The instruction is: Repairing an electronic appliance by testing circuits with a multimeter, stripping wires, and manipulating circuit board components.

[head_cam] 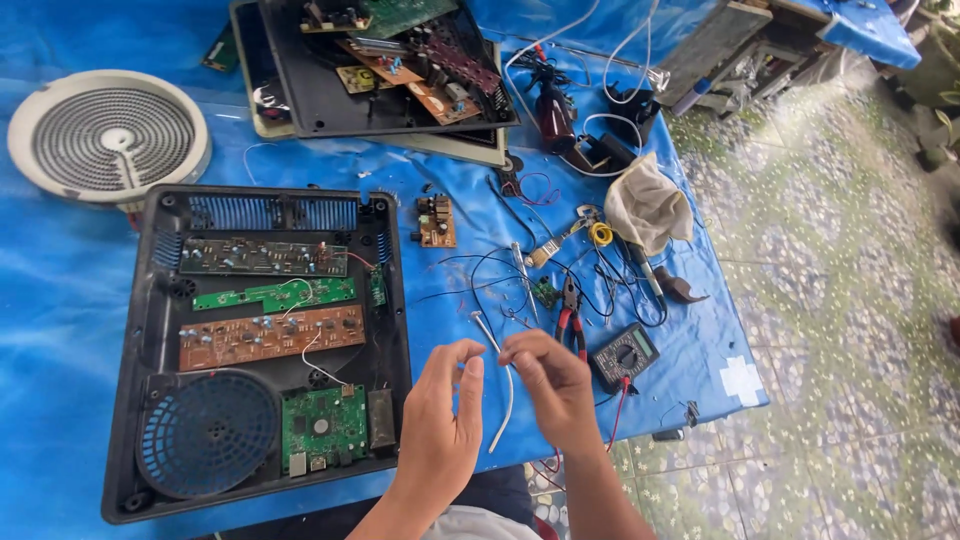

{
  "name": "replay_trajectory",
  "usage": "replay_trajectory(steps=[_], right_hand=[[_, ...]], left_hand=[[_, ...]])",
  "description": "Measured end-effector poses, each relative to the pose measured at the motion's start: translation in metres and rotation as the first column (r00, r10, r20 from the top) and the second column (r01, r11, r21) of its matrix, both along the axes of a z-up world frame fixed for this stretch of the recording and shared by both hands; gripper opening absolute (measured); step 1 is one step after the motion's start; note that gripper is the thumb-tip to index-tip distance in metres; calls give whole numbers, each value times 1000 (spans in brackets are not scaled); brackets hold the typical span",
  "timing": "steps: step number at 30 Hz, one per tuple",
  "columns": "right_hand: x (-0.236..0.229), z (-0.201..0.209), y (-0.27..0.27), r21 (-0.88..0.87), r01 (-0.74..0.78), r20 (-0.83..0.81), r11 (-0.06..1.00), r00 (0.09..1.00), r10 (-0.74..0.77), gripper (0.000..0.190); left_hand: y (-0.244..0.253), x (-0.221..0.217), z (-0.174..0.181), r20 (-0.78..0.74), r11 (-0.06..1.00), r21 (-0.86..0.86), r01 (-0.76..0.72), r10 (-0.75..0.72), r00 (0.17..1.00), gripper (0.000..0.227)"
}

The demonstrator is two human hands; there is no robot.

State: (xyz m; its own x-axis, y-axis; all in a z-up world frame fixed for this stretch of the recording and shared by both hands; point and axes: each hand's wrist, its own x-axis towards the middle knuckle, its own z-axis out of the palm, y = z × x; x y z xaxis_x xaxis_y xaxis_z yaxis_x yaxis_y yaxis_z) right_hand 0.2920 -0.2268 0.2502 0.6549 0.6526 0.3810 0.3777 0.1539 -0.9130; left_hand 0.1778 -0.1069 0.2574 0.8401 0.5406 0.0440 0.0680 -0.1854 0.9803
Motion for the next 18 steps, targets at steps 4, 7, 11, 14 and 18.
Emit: replay_trajectory(steps=[4, 7, 11, 14, 18], right_hand=[[-15, -6, 1, -109, -10, 123, 994, 992, 23, 16], [-21, -9, 3, -142, 9, 151, 990, 988, 13, 14], [-19, -3, 7, -154, -52, 57, 987, 996, 62, 11], [-12, -1, 10, -147, 55, 74, 988, 996, -44, 13], [-10, -1, 14, -65, -15, -146, 998, 989, 5, 17]], left_hand=[[7, 4, 6, 120, 1000, -11, -9, 10, 993, 32], [8, 2, 4, 185, 999, 0, -51, 50, 981, 21], [4, 0, -8, 162, 990, 64, -125, 114, 980, 24], [2, -1, -16, 134, 972, 177, -151, 128, 983, 28], [2, -5, -10, 77, 993, 75, -96, 90, 993, 23]])
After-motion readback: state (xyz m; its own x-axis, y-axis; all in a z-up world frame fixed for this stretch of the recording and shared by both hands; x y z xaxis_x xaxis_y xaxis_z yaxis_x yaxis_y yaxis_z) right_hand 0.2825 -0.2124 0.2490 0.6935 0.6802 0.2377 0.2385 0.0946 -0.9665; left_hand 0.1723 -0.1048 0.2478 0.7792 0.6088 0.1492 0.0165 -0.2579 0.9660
